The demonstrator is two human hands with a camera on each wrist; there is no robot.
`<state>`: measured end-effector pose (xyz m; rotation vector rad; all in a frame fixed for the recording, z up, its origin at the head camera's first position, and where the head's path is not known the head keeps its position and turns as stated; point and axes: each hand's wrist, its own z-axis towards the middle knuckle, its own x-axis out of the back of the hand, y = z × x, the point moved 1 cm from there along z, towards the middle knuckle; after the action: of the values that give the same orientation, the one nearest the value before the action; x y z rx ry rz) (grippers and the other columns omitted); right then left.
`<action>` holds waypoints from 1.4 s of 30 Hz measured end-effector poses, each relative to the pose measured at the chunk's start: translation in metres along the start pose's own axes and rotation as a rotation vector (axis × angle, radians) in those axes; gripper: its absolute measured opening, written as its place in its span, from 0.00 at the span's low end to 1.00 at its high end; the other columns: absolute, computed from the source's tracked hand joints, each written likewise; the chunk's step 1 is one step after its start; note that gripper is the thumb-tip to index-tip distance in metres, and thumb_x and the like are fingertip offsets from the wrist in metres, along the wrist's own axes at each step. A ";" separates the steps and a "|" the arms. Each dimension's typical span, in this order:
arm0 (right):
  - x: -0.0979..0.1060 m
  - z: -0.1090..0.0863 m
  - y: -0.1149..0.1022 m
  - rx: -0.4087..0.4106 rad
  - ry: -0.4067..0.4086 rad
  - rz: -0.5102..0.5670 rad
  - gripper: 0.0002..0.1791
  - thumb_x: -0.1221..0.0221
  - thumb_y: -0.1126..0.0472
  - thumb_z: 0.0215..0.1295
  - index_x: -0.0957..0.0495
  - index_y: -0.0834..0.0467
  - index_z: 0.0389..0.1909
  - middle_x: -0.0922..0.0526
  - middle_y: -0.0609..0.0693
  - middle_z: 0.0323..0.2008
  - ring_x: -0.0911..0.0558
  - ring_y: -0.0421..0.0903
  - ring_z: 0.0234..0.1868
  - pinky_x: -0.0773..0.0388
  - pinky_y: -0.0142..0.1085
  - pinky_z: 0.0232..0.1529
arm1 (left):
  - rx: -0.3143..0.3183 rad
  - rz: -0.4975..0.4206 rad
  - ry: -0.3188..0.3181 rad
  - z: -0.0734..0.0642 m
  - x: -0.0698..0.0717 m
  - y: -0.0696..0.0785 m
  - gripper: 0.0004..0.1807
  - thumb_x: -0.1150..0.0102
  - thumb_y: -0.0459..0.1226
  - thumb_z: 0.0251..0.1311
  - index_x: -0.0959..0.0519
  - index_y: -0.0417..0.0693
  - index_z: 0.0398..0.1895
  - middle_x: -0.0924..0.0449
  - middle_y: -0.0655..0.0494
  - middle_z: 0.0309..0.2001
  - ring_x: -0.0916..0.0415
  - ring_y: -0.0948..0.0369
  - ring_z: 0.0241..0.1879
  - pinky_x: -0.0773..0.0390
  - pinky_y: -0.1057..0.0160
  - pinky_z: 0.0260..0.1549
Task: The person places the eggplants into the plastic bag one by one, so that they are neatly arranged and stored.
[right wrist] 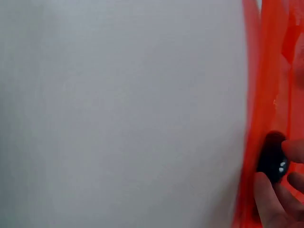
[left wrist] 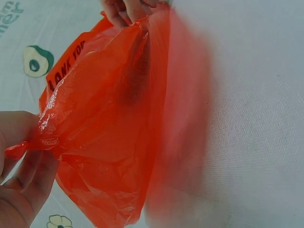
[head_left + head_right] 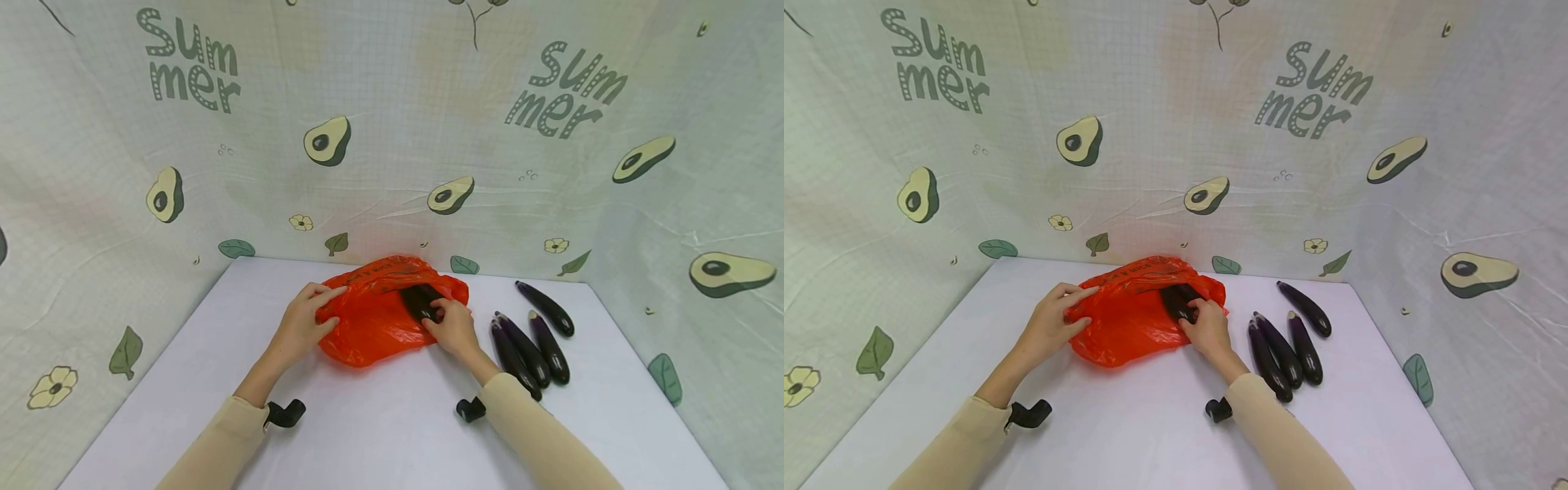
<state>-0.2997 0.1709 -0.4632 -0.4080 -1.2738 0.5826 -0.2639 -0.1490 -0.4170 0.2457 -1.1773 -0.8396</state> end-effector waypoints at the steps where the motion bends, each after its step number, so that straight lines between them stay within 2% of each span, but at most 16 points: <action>1: 0.002 0.000 0.000 -0.005 -0.009 0.006 0.22 0.25 0.59 0.63 0.15 0.63 0.55 0.15 0.59 0.42 0.18 0.55 0.46 0.14 0.52 0.53 | -0.003 -0.001 0.000 0.000 0.000 0.000 0.35 0.24 0.26 0.59 0.20 0.52 0.71 0.25 0.49 0.56 0.24 0.51 0.54 0.11 0.51 0.50; 6: 0.019 -0.003 -0.002 -0.007 -0.047 0.056 0.22 0.26 0.59 0.65 0.15 0.62 0.58 0.14 0.59 0.47 0.17 0.53 0.44 0.12 0.47 0.51 | -0.012 -0.005 -0.001 0.001 0.002 0.001 0.35 0.24 0.26 0.59 0.20 0.52 0.72 0.25 0.49 0.57 0.24 0.51 0.54 0.11 0.51 0.49; 12: 0.062 -0.008 0.003 0.053 -0.034 0.018 0.20 0.29 0.60 0.67 0.15 0.63 0.57 0.14 0.62 0.49 0.15 0.52 0.38 0.12 0.43 0.40 | -0.003 -0.007 -0.003 0.000 0.003 -0.001 0.35 0.25 0.27 0.60 0.20 0.52 0.71 0.24 0.48 0.57 0.23 0.49 0.56 0.11 0.50 0.51; 16: 0.093 -0.008 0.020 0.061 -0.010 -0.037 0.20 0.30 0.59 0.68 0.16 0.62 0.58 0.13 0.62 0.48 0.12 0.55 0.40 0.10 0.44 0.38 | 0.013 -0.005 -0.007 -0.002 0.005 -0.002 0.34 0.25 0.27 0.61 0.20 0.52 0.71 0.24 0.49 0.57 0.23 0.48 0.57 0.12 0.48 0.52; 22: 0.135 -0.011 0.050 0.075 0.050 -0.092 0.21 0.30 0.57 0.69 0.17 0.63 0.59 0.12 0.63 0.46 0.11 0.58 0.43 0.11 0.52 0.42 | 0.017 -0.006 -0.002 -0.001 0.004 -0.002 0.34 0.25 0.27 0.60 0.20 0.51 0.71 0.24 0.48 0.57 0.23 0.48 0.58 0.12 0.48 0.52; 26: 0.155 -0.014 0.070 0.082 0.100 -0.131 0.22 0.30 0.59 0.68 0.17 0.65 0.59 0.12 0.65 0.47 0.11 0.62 0.44 0.14 0.55 0.43 | 0.019 -0.014 0.001 -0.001 0.003 -0.001 0.35 0.25 0.26 0.59 0.20 0.52 0.71 0.24 0.48 0.57 0.23 0.48 0.58 0.12 0.47 0.52; 33: 0.175 -0.013 0.107 0.059 0.170 -0.204 0.25 0.30 0.59 0.66 0.19 0.67 0.60 0.14 0.69 0.50 0.13 0.67 0.47 0.18 0.59 0.44 | 0.030 -0.009 -0.003 -0.002 0.003 -0.002 0.34 0.25 0.27 0.60 0.20 0.51 0.71 0.24 0.48 0.57 0.23 0.48 0.58 0.12 0.48 0.53; 42: 0.178 -0.016 0.156 -0.010 0.142 -0.236 0.28 0.31 0.58 0.67 0.22 0.70 0.62 0.19 0.75 0.53 0.17 0.72 0.49 0.20 0.64 0.45 | 0.025 -0.010 0.000 -0.002 0.002 -0.002 0.35 0.25 0.26 0.60 0.20 0.51 0.71 0.24 0.48 0.57 0.23 0.48 0.58 0.12 0.48 0.52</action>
<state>-0.2805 0.4038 -0.4221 -0.2960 -1.1690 0.3414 -0.2624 -0.1523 -0.4173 0.2723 -1.1875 -0.8341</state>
